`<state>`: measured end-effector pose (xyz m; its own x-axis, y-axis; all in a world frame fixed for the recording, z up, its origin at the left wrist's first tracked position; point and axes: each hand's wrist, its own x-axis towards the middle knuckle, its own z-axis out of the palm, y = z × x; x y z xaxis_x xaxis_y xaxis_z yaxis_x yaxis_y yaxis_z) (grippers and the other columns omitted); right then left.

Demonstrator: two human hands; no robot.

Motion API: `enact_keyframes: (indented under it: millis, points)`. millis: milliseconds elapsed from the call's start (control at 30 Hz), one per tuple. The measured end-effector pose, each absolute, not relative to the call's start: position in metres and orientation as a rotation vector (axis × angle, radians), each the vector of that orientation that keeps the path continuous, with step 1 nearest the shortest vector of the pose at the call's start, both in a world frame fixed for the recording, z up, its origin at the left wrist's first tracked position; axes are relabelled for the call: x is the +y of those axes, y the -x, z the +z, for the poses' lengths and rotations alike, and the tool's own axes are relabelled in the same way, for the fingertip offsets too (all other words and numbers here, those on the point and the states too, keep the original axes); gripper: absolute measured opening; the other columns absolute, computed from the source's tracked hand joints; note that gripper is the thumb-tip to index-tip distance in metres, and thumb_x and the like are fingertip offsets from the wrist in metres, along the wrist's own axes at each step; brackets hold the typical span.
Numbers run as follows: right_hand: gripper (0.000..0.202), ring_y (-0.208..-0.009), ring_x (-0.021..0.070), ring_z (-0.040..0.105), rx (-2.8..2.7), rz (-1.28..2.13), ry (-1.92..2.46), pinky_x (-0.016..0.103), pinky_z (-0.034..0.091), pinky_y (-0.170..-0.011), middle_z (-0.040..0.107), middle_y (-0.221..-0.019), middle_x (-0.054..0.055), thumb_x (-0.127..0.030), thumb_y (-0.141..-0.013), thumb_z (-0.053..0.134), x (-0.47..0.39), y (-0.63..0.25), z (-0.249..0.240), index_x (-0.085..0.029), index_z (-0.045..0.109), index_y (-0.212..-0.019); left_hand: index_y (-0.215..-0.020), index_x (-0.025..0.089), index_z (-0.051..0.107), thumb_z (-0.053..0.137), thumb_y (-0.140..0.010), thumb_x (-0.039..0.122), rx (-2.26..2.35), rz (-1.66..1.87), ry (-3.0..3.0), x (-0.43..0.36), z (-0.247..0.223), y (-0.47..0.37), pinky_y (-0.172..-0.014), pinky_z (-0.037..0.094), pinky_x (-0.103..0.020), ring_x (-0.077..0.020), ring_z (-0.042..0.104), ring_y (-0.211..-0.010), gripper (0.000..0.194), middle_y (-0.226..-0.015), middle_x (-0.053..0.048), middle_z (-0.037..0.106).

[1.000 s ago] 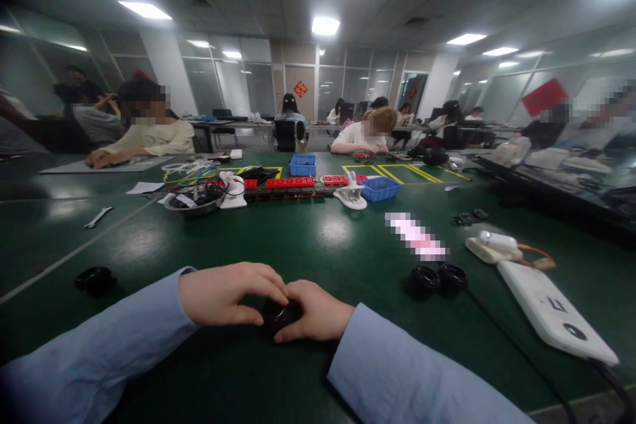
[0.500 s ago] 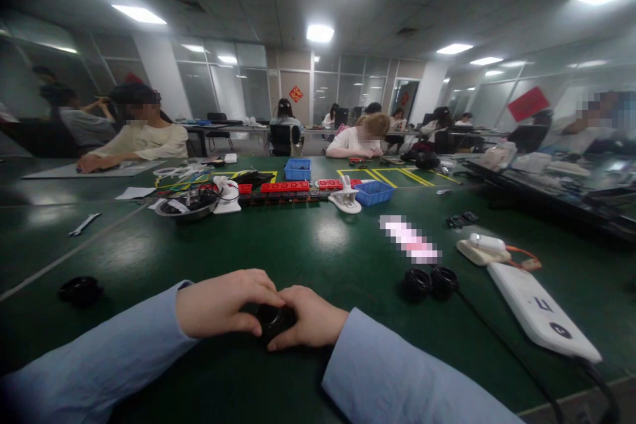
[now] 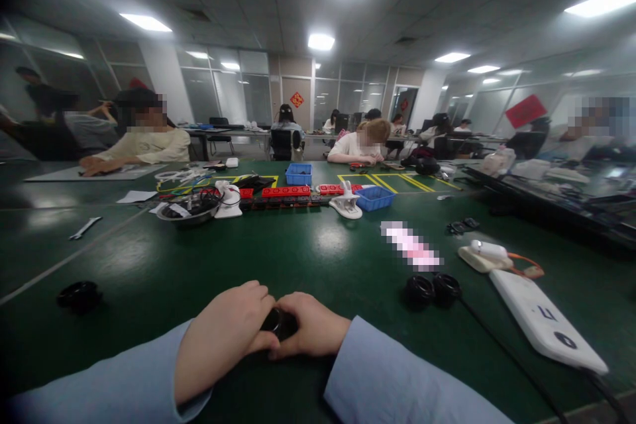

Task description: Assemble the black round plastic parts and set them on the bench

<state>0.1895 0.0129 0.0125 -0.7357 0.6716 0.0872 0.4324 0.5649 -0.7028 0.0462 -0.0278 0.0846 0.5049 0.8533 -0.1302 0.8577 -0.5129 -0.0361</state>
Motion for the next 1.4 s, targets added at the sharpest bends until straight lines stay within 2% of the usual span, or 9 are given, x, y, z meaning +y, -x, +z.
enact_keyframes:
  millis: [267, 500, 633, 700, 767, 900, 1033, 1167, 1400]
  points:
    - [0.034, -0.065, 0.0108, 0.045, -2.46, 1.032, 0.905, 0.022, 0.038, -0.06, 0.051, -0.072, -0.003, -0.03, -0.054, 0.073, 0.014, -0.188, 0.013, -0.014, 0.058, -0.08, -0.075, 0.007, 0.063, 0.051, -0.078, 0.048, 1.906, -0.009, -2.753, -0.037, 0.064, -0.056, -0.057, 0.047, -0.038, -0.0281, 0.058, -0.069, 0.043, -0.07, -0.013, 0.061]
    - [0.035, -0.063, 0.0105, 0.043, -2.465, 0.972, 0.897, 0.022, 0.036, -0.058, 0.047, -0.068, -0.004, -0.032, -0.051, 0.075, 0.014, -0.189, 0.013, -0.014, 0.057, -0.075, -0.07, 0.009, 0.063, 0.049, -0.073, 0.059, 1.938, 0.082, -2.718, -0.033, 0.064, -0.055, -0.059, 0.046, -0.039, -0.0282, 0.059, -0.068, 0.052, -0.066, -0.012, 0.062]
    - [0.039, -0.062, 0.0109, 0.043, -2.462, 0.939, 0.909, 0.022, 0.036, -0.056, 0.048, -0.068, -0.003, -0.035, -0.05, 0.076, 0.015, -0.19, 0.012, -0.013, 0.059, -0.078, -0.069, 0.009, 0.063, 0.042, -0.066, 0.073, 1.871, 0.09, -2.711, -0.031, 0.069, -0.05, -0.058, 0.045, -0.041, -0.0288, 0.058, -0.065, 0.068, -0.066, -0.012, 0.062]
    - [0.041, -0.064, 0.0118, 0.045, -2.464, 0.961, 0.869, 0.023, 0.037, -0.058, 0.051, -0.071, -0.002, -0.035, -0.052, 0.075, 0.015, -0.19, 0.011, -0.014, 0.06, -0.083, -0.069, 0.01, 0.062, 0.04, -0.066, 0.074, 1.797, 0.087, -2.731, -0.028, 0.076, -0.045, -0.057, 0.045, -0.041, -0.0285, 0.058, -0.065, 0.068, -0.067, -0.012, 0.061]
    - [0.039, -0.07, 0.0135, 0.048, -2.476, 0.976, 0.806, 0.024, 0.039, -0.064, 0.054, -0.076, -0.001, -0.036, -0.056, 0.073, 0.015, -0.191, 0.01, -0.015, 0.06, -0.086, -0.072, 0.012, 0.062, 0.043, -0.071, 0.067, 1.595, 0.121, -2.804, -0.023, 0.086, -0.037, -0.059, 0.045, -0.039, -0.0266, 0.057, -0.068, 0.058, -0.069, -0.009, 0.061]
    - [0.04, -0.081, 0.0161, 0.051, -2.477, 0.986, 0.723, 0.027, 0.039, -0.074, 0.057, -0.087, 0.001, -0.035, -0.06, 0.07, 0.016, -0.192, 0.01, -0.017, 0.059, -0.094, -0.092, 0.02, 0.062, 0.06, -0.075, 0.038, 0.902, 0.226, -2.816, -0.008, 0.1, -0.018, -0.073, 0.044, -0.03, -0.0193, 0.055, -0.085, 0.025, -0.089, -0.003, 0.061]
    - [0.041, -0.081, 0.0164, 0.052, -2.48, 0.987, 0.718, 0.027, 0.04, -0.075, 0.058, -0.087, 0.001, -0.033, -0.059, 0.072, 0.016, -0.192, 0.011, -0.017, 0.061, -0.094, -0.105, 0.022, 0.059, 0.066, -0.069, 0.015, 0.644, 0.109, -2.674, 0.0, 0.099, -0.01, -0.086, 0.04, -0.026, -0.0172, 0.052, -0.099, 0.037, -0.108, -0.003, 0.058]
    - [0.039, -0.079, 0.0163, 0.052, -2.48, 0.935, 0.761, 0.027, 0.04, -0.073, 0.058, -0.082, 0.0, -0.033, -0.055, 0.074, 0.015, -0.191, 0.011, -0.018, 0.063, -0.09, -0.107, 0.02, 0.058, 0.065, -0.065, 0.003, 0.635, 0.021, -2.65, -0.001, 0.095, -0.013, -0.089, 0.039, -0.027, -0.0184, 0.051, -0.101, 0.046, -0.11, -0.004, 0.058]
    - [0.039, -0.078, 0.0162, 0.053, -2.471, 0.936, 0.708, 0.026, 0.04, -0.072, 0.059, -0.083, 0.0, -0.031, -0.056, 0.073, 0.015, -0.191, 0.012, -0.017, 0.063, -0.091, -0.106, 0.021, 0.059, 0.068, -0.066, 0.006, 0.662, -0.003, -2.669, 0.002, 0.091, -0.017, -0.088, 0.04, -0.03, -0.0199, 0.051, -0.099, 0.043, -0.109, -0.005, 0.058]
